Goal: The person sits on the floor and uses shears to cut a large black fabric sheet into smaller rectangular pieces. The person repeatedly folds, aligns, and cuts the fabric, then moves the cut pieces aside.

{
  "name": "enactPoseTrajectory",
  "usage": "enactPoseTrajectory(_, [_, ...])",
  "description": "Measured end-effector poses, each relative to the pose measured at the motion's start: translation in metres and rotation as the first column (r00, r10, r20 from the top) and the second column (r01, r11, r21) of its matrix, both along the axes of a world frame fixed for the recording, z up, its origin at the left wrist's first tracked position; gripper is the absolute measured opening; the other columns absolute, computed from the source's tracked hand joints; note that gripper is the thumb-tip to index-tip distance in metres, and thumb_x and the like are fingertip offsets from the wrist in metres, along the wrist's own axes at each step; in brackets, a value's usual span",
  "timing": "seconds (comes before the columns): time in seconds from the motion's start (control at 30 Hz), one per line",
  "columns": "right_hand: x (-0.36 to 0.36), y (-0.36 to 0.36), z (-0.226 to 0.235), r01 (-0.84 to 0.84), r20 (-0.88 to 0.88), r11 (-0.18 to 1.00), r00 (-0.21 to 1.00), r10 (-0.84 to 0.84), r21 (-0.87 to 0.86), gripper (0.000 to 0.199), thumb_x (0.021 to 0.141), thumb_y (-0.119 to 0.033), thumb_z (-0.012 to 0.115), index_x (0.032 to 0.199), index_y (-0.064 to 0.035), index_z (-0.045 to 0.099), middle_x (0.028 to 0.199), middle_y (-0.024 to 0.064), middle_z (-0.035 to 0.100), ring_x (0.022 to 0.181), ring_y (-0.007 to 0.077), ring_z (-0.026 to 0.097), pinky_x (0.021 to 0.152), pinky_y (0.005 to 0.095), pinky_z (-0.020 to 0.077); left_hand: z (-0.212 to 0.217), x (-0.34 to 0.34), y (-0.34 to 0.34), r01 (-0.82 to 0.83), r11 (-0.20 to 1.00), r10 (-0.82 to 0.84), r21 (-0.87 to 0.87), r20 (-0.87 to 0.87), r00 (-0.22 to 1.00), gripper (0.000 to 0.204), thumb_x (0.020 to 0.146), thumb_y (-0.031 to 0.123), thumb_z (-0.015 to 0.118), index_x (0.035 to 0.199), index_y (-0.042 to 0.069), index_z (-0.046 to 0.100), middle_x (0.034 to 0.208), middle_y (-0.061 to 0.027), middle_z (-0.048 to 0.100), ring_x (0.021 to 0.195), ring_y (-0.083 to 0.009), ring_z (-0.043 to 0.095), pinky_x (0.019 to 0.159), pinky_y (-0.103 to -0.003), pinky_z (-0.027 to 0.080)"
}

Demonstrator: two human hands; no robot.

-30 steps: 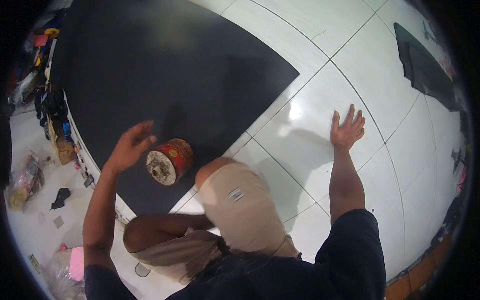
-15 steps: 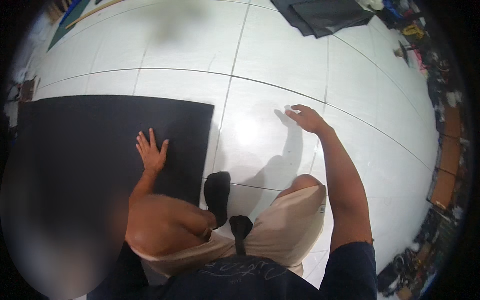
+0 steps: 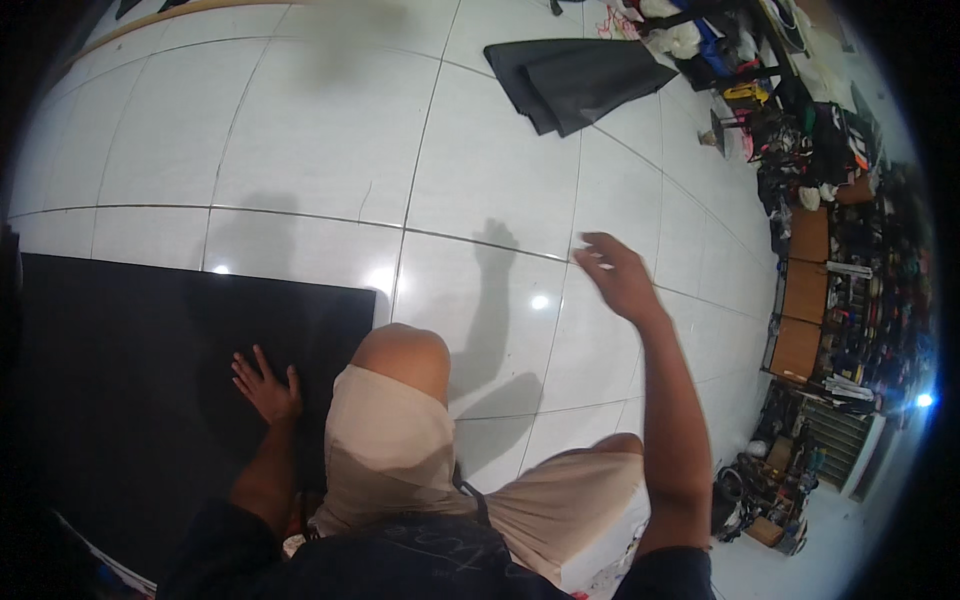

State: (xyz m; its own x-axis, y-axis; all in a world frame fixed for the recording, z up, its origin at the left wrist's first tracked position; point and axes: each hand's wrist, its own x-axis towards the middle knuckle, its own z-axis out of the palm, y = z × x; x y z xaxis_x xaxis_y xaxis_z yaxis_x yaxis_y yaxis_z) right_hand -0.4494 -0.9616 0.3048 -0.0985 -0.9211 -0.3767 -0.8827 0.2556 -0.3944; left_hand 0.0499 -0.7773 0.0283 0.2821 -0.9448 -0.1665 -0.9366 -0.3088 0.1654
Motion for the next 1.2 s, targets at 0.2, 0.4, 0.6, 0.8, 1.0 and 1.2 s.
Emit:
enactPoseTrajectory(0.2, [0.116, 0.013, -0.174, -0.249, 0.277, 0.967, 0.934, 0.225, 0.054, 0.039, 0.089, -0.026, 0.069, 0.120, -0.0024, 0.063, 0.115, 0.0177, 0.064, 0.101, 0.0326, 0.063, 0.092, 0.0406, 0.0501, -0.022, 0.004, -0.002, 0.024, 0.999, -0.023, -0.022, 0.059, 0.998, 0.079, 0.091, 0.049, 0.053, 0.155, 0.015, 0.022, 0.160, -0.0237, 0.010, 0.148, -0.0432, 0.009, 0.118, -0.057, 0.009])
enactPoseTrajectory(0.4, [0.221, 0.047, -0.234, -0.260, 0.406, 0.962, 0.873, 0.272, -0.085, 0.053, 0.084, -0.025, 0.074, 0.128, -0.0014, 0.056, 0.122, 0.0192, 0.057, 0.116, 0.0359, 0.054, 0.099, 0.0410, 0.0463, -0.047, 0.013, 0.010, -0.009, 0.999, 0.014, -0.037, 0.110, 0.994, 0.084, 0.088, 0.049, 0.061, 0.155, 0.017, 0.023, 0.160, -0.0244, 0.012, 0.148, -0.0426, 0.010, 0.117, -0.059, 0.011])
enactPoseTrajectory(0.6, [0.239, 0.023, -0.250, -0.516, 0.269, 0.856, 0.822, 0.502, -0.024, 0.048, 0.083, -0.022, 0.073, 0.122, -0.0010, 0.054, 0.114, 0.0169, 0.054, 0.109, 0.0350, 0.053, 0.096, 0.0435, 0.0453, 0.011, -0.001, -0.013, -0.009, 0.998, 0.008, 0.061, 0.004, 1.000, 0.077, 0.086, 0.040, 0.069, 0.150, 0.013, 0.034, 0.154, -0.0254, 0.025, 0.142, -0.0424, 0.026, 0.114, -0.056, 0.023])
enactPoseTrajectory(0.8, [0.253, 0.009, -0.254, -0.498, 0.214, 0.866, 0.852, 0.478, 0.049, 0.047, 0.078, -0.027, 0.077, 0.110, 0.0006, 0.054, 0.110, 0.0192, 0.054, 0.105, 0.0364, 0.053, 0.092, 0.0455, 0.0462, 0.085, -0.005, -0.069, 0.291, 0.928, -0.188, 0.231, -0.383, 0.904, 0.060, 0.084, 0.031, 0.071, 0.134, 0.007, 0.051, 0.136, -0.0218, 0.044, 0.127, -0.0398, 0.044, 0.104, -0.047, 0.040])
enactPoseTrajectory(1.0, [0.265, 0.013, -0.255, -0.441, 0.276, 0.896, 0.868, 0.412, 0.049, 0.046, 0.078, -0.026, 0.077, 0.108, -0.0004, 0.053, 0.110, 0.0196, 0.054, 0.106, 0.0367, 0.054, 0.092, 0.0452, 0.0469, 0.069, -0.047, -0.072, 0.233, 0.936, -0.114, 0.262, -0.401, 0.909, 0.055, 0.082, 0.033, 0.071, 0.126, 0.004, 0.056, 0.117, -0.0181, 0.050, 0.111, -0.0369, 0.051, 0.100, -0.046, 0.042])
enactPoseTrajectory(1.2, [0.249, 0.011, -0.260, -0.431, 0.334, 0.900, 0.860, 0.386, 0.069, 0.056, 0.078, -0.026, 0.077, 0.121, -0.0005, 0.051, 0.111, 0.0201, 0.056, 0.106, 0.0388, 0.057, 0.093, 0.0464, 0.0477, 0.035, -0.089, -0.075, -0.003, 0.986, 0.068, 0.165, -0.392, 0.918, 0.048, 0.085, 0.036, 0.068, 0.119, 0.003, 0.059, 0.111, -0.0169, 0.054, 0.107, -0.0363, 0.054, 0.106, -0.056, 0.032])
